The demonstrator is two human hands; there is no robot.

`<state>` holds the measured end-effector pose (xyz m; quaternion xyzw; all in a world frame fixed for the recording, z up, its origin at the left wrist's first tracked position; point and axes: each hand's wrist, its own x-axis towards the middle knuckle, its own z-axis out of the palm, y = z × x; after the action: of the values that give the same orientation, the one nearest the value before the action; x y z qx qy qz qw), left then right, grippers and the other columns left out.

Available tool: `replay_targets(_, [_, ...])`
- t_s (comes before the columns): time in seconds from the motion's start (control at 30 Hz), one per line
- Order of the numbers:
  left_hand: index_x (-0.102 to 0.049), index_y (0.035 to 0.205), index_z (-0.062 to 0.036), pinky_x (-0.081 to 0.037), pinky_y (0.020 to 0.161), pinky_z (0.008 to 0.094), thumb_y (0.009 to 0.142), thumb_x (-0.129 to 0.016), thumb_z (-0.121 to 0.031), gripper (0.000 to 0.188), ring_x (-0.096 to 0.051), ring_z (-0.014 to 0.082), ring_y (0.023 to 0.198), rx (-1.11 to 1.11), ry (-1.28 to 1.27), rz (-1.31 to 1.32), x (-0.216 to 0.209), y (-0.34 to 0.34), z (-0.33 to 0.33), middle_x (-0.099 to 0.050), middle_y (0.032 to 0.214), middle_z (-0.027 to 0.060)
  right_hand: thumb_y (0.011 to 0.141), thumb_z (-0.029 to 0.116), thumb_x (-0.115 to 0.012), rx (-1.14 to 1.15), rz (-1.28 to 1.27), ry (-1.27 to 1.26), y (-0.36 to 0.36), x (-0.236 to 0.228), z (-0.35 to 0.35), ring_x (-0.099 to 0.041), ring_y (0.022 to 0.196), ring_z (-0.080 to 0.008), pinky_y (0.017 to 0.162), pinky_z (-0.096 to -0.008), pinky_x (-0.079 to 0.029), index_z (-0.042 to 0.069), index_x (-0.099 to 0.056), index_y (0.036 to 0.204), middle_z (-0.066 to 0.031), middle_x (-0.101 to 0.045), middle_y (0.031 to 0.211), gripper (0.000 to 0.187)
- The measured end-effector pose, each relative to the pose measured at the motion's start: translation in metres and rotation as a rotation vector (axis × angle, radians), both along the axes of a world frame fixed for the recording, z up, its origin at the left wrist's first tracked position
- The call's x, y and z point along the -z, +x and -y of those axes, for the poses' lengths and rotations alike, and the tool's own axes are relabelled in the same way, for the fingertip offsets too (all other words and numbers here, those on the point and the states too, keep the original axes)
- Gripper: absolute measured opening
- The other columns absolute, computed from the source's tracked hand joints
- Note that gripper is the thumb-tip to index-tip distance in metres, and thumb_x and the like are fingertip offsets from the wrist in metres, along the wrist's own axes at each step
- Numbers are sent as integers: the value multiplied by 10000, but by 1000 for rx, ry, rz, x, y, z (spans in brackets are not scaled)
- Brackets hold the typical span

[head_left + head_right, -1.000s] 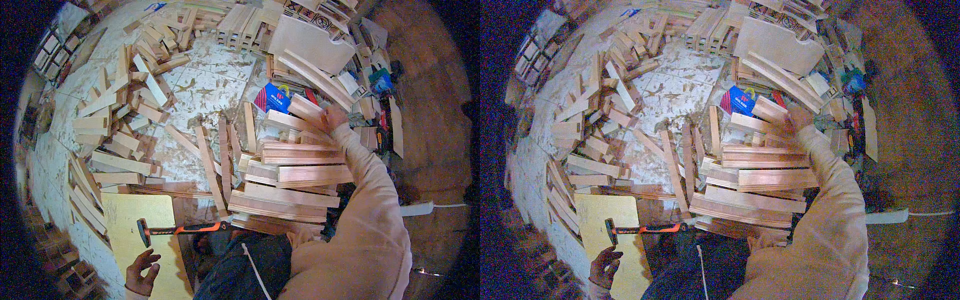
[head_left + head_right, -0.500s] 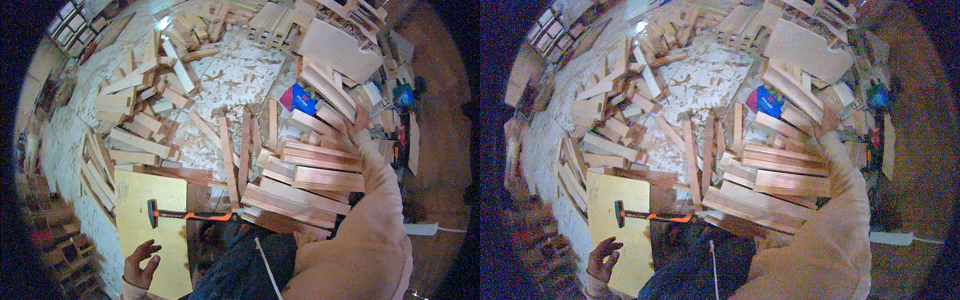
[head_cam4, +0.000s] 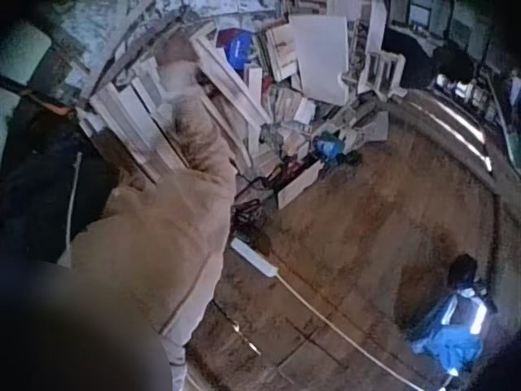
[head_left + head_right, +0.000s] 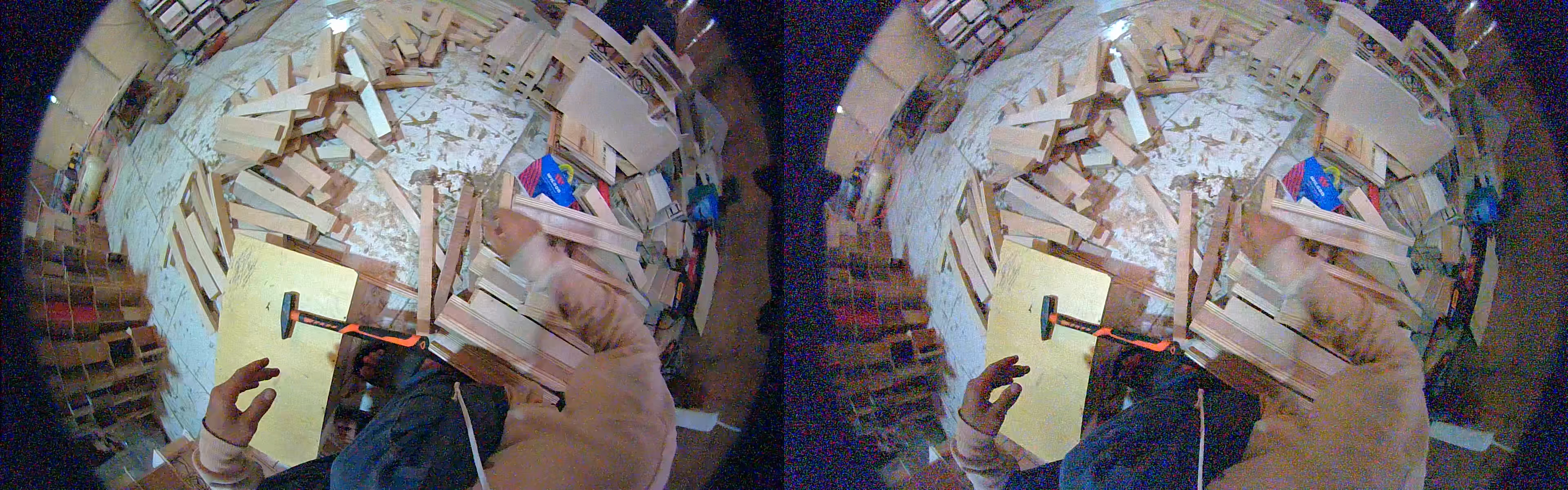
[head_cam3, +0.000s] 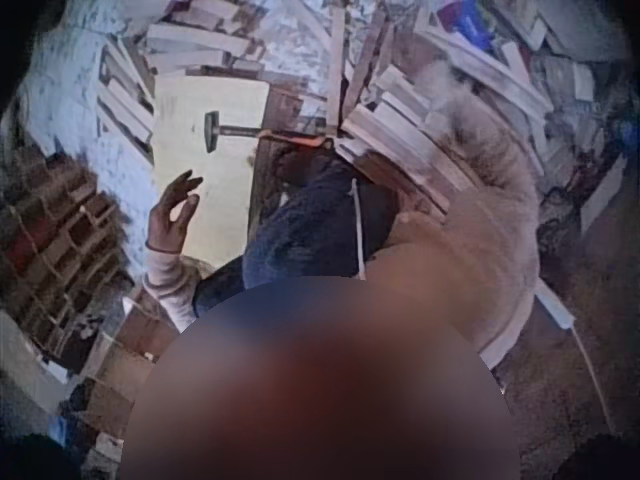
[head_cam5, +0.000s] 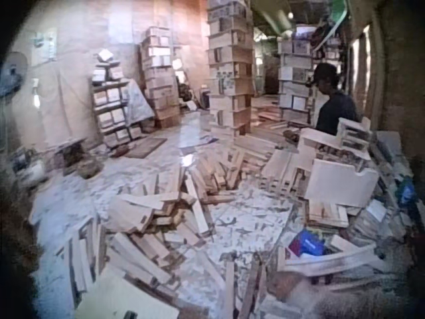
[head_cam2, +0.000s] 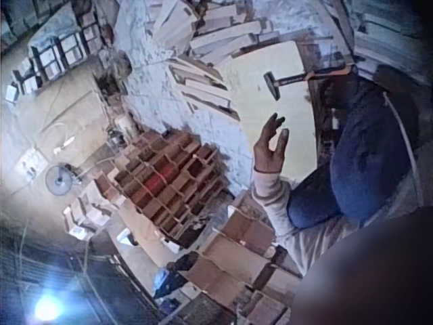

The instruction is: The person sits on the floor in a cluttered workshop and repeatedly hammers nails into small wooden strips placed on a yellow board. They pick up each strip, position it, drive nails with a hammer, and then set the finished piece aside. The person also gathers and stacks several finished strips on the floor.

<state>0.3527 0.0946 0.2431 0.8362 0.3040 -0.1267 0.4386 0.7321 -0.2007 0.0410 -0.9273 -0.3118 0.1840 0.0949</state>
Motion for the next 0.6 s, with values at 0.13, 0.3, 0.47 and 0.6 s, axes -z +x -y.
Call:
replay_targets(0.13, [-521, 1251, -9, -479, 911, 379, 848, -631, -124, 433, -619, 273, 1059, -38, 5, 34, -6, -19, 4, -659, 1116, 144, 901, 423, -464, -8, -17, -359, -16, 43, -67, -609, 981, -351, 787, -496, -495, 41, -594, 1124, -183, -612, 1104, 461])
replay_targets(0.3, [-523, 1243, 1, -473, 919, 373, 839, -629, -106, 430, -619, 277, 1062, -136, 2, 35, -7, -40, 5, -656, 1119, 152, 860, 448, -528, 75, -34, -146, -20, 86, -90, -605, 980, -406, 834, -478, -482, -28, -512, 1196, -276, -613, 1059, 583])
replay_targets(0.47, [-524, 1238, 12, -471, 922, 370, 840, -622, -94, 424, -621, 274, 1058, -138, 33, 141, 3, -47, 3, -659, 1103, 163, 893, 288, -585, 350, 16, 740, -17, 7, -125, -596, 947, -394, 801, -445, -471, -5, -456, 1218, -253, -602, 1026, 456])
replay_targets(0.6, [-434, 1327, -5, -445, 953, 392, 860, -638, -236, 560, -579, 297, 1123, -200, -140, 275, 25, -42, 3, -593, 1207, 198, 925, 278, -560, -121, 111, 1053, -68, -93, -168, -601, 807, -284, 726, -373, -477, 22, -490, 1205, -185, -602, 921, 385])
